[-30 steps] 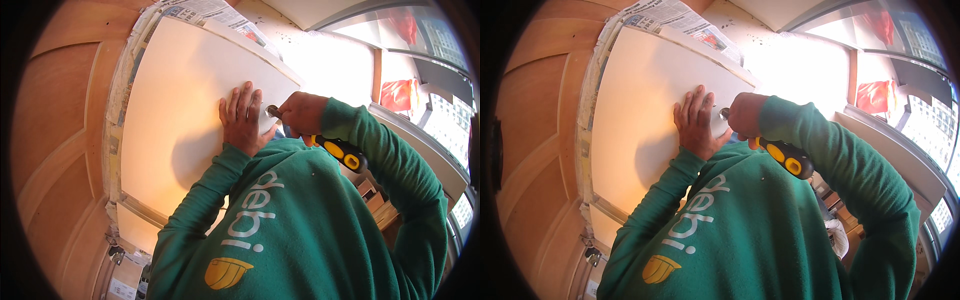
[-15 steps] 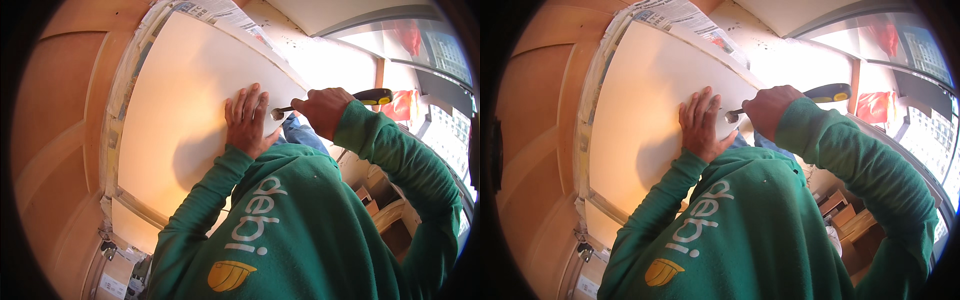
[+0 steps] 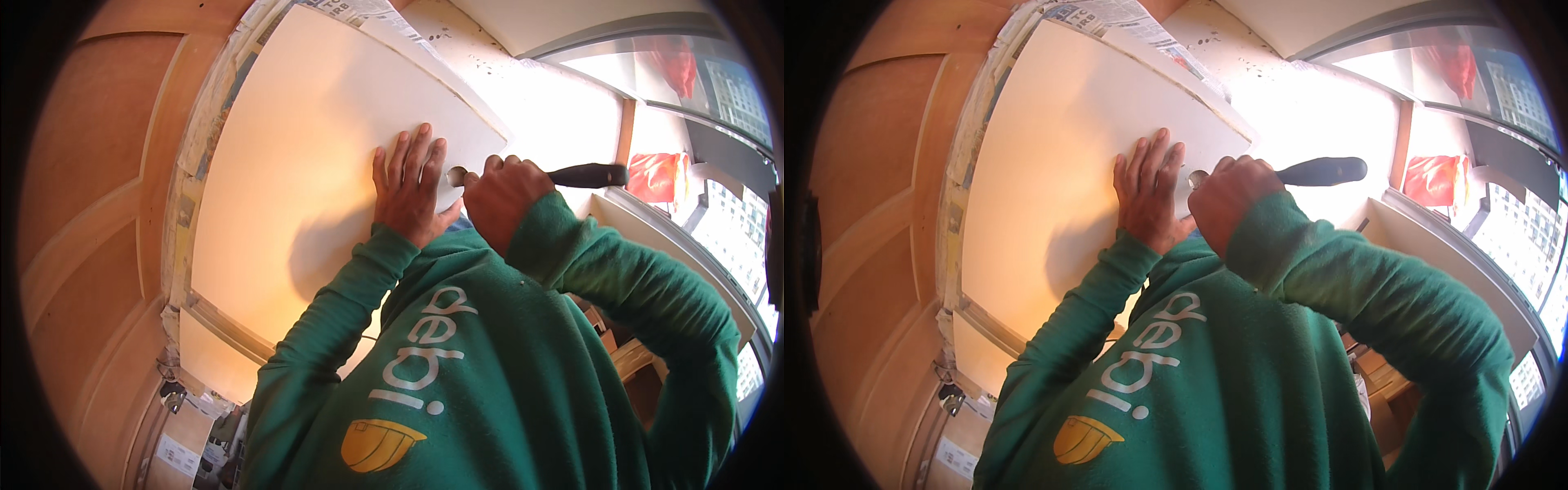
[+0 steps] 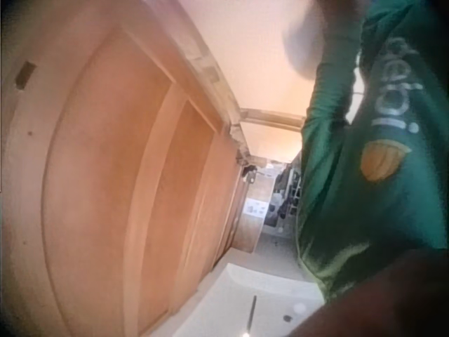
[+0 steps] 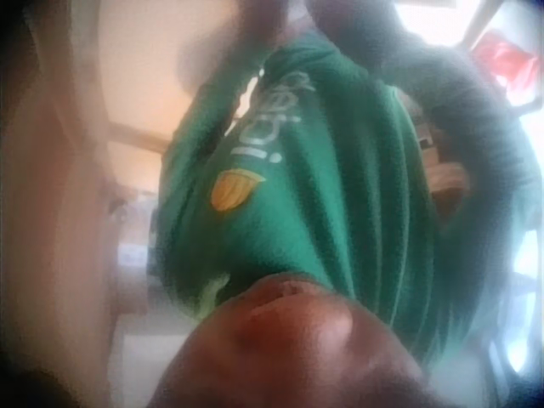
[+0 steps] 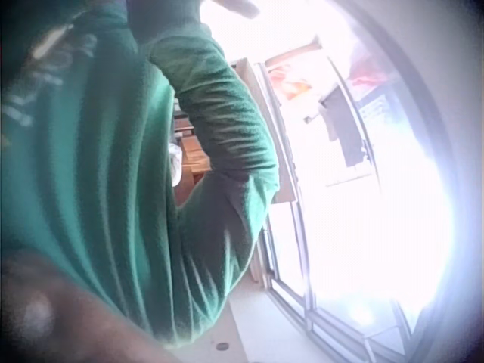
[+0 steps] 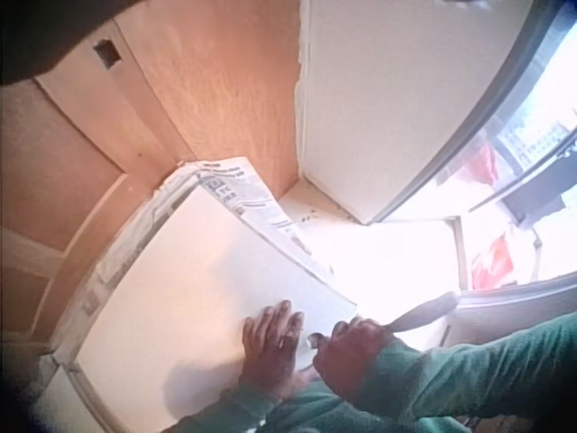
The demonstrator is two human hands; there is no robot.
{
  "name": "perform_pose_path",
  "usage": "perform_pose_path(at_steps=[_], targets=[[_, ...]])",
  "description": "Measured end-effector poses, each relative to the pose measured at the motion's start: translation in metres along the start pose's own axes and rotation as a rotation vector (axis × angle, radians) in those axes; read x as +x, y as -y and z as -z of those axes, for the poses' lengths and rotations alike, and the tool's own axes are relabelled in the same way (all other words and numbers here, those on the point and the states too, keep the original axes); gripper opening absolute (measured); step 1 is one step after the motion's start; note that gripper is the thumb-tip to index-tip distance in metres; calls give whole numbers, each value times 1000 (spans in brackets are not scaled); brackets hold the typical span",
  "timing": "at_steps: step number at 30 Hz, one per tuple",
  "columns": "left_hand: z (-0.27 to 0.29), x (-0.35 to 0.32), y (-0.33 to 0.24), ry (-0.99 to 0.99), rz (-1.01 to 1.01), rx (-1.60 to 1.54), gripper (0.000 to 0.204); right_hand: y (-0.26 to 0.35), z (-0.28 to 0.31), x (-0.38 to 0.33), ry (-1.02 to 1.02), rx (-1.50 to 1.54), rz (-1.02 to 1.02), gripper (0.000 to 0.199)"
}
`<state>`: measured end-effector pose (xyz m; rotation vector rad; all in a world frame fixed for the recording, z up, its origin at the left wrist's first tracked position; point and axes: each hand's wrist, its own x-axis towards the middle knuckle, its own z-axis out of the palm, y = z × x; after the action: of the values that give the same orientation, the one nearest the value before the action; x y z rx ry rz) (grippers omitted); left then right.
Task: The person uses a screwdriver to tighten screws into pre-drilled holes on a white cabinet door. They work on multiple holes sequentially, securing the hardware to the door panel while standing in a room with other furniture parts.
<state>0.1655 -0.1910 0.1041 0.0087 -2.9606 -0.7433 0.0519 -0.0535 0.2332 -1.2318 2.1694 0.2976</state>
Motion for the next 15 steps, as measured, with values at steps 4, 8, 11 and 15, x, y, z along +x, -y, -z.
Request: perform_pose_path(at_steps=[4,8,11,15], targets=[[-2,0,0,-24,-8,18,106,10,-24,-8,-70,105,-176,27],[0,-1,0,-26,-11,19,99,8,-41,-13,-65,243,-284,35],[-1,0,-1,-33,-24,30,96,4,-38,-17,-39,412,-308,42],[-1,1,1,-41,-39,34,94,2,-39,-21,-33,439,-307,49]])
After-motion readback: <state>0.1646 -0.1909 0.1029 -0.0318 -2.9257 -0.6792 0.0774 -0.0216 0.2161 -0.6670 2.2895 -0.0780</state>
